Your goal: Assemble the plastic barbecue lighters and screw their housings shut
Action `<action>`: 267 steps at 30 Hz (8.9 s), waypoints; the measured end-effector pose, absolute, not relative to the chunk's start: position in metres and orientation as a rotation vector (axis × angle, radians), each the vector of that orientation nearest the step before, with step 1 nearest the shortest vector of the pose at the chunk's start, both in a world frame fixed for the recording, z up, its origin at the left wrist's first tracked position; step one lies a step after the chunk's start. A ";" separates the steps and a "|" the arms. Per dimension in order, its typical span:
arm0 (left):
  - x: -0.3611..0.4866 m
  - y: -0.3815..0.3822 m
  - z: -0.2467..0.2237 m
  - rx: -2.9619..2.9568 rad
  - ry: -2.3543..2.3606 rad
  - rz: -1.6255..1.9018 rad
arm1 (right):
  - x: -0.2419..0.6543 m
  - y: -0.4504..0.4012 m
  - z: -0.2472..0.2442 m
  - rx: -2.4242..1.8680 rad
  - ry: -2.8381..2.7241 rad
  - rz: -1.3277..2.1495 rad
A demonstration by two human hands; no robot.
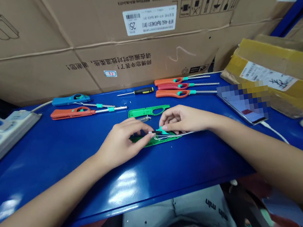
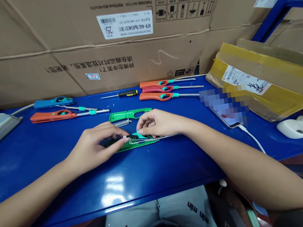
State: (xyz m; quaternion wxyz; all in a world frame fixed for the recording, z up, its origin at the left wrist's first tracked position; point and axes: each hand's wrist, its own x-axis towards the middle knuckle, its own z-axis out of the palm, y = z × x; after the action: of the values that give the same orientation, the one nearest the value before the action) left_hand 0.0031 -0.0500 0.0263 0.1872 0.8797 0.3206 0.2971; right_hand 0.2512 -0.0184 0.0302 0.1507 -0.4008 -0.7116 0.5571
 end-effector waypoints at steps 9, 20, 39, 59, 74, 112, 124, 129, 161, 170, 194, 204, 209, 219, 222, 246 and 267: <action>0.004 -0.050 0.026 2.528 0.762 0.886 | 0.251 -0.020 0.029 -1.084 -2.108 1.567; 0.004 -0.052 0.025 2.480 0.835 0.909 | 0.253 -0.020 0.035 -1.155 -1.978 1.706; 0.004 -0.051 0.022 2.376 0.931 0.838 | 0.262 -0.023 0.047 -1.068 -2.006 1.912; 0.006 -0.050 0.021 2.401 0.946 0.810 | 0.258 -0.018 0.040 -1.342 -2.082 1.138; 0.005 -0.049 0.025 2.625 0.714 0.925 | 0.257 -0.027 0.043 -0.767 -2.598 1.048; 0.003 -0.046 0.022 2.666 0.753 0.911 | 0.260 -0.031 0.047 -0.854 -2.710 1.024; 0.005 -0.049 0.024 2.664 0.728 0.957 | 0.247 -0.036 0.038 -0.814 -2.574 0.972; 0.004 -0.049 0.025 2.699 0.658 0.952 | 0.247 -0.034 0.035 -0.804 -2.554 1.019; 0.001 -0.046 0.022 2.790 0.557 0.983 | 0.261 -0.035 0.049 -0.795 -2.794 0.977; 0.000 -0.046 0.021 2.768 0.565 0.972 | 0.263 -0.035 0.053 -0.873 -2.862 0.928; -0.001 -0.044 0.020 2.739 0.623 0.865 | 0.276 -0.023 0.041 -1.176 -2.694 0.527; -0.001 -0.043 0.021 2.764 0.629 0.829 | 0.282 -0.020 0.051 -1.412 -2.610 0.761; -0.002 -0.043 0.021 2.764 0.611 0.837 | 0.290 -0.016 0.051 -1.332 -2.603 0.871; -0.002 -0.043 0.019 2.766 0.615 0.813 | 0.278 -0.017 0.044 -1.064 -2.622 0.750; -0.001 -0.043 0.019 2.762 0.613 0.812 | 0.277 -0.019 0.045 -1.265 -2.554 0.689; -0.002 -0.042 0.017 2.776 0.635 0.814 | 0.257 -0.032 0.044 -0.995 -2.554 0.917; -0.001 -0.044 0.020 2.789 0.542 0.877 | 0.253 -0.040 0.048 -1.020 -2.498 1.240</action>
State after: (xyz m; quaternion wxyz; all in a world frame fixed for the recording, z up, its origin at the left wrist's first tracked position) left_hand -0.0008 -0.0444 0.0195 0.0841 0.9347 0.1815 0.2940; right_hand 0.2532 -0.0397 0.0476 0.0860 -0.3424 -0.8381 0.4160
